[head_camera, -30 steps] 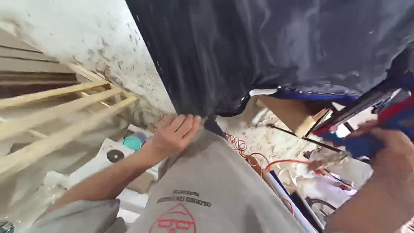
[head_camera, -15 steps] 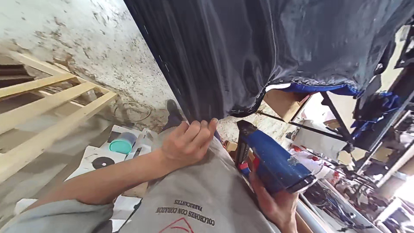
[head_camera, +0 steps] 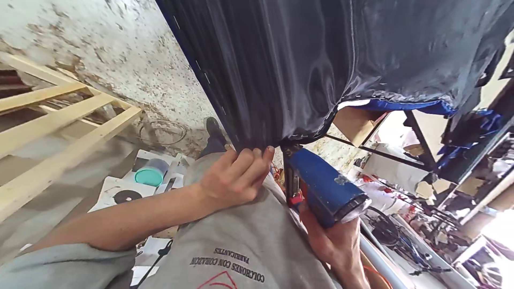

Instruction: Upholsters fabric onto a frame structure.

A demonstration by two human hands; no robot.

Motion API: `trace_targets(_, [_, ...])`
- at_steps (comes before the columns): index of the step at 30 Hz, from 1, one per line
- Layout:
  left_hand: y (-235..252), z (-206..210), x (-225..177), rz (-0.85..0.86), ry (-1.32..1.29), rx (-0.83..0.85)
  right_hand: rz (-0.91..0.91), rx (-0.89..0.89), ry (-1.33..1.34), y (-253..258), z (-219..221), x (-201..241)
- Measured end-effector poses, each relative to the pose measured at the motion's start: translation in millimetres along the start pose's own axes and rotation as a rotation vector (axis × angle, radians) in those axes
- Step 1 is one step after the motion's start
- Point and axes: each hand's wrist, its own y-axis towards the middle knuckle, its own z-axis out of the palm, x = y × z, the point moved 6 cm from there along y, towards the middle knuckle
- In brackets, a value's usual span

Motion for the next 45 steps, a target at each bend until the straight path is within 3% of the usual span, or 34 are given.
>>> trace_targets(5, [-3,-1,1,0.008,-0.016,-0.025,0.055,-0.032,0.126,-12,-15,0])
trace_targets(16, [-8,-2,4,0.071,-0.067,-0.052,-0.050,0.053,0.034,-1,-1,17])
trace_targets(26, [-25,-7,3,0.084,-0.075,-0.054,0.023,0.024,-0.008,-14,-16,10])
trace_targets(37, [-35,-7,4,0.065,-0.136,-0.115,-0.112,0.116,0.010,1,0,22])
trace_targets(45, [-48,-5,3,-0.018,-0.194,-0.143,0.037,0.115,0.006,-8,4,19])
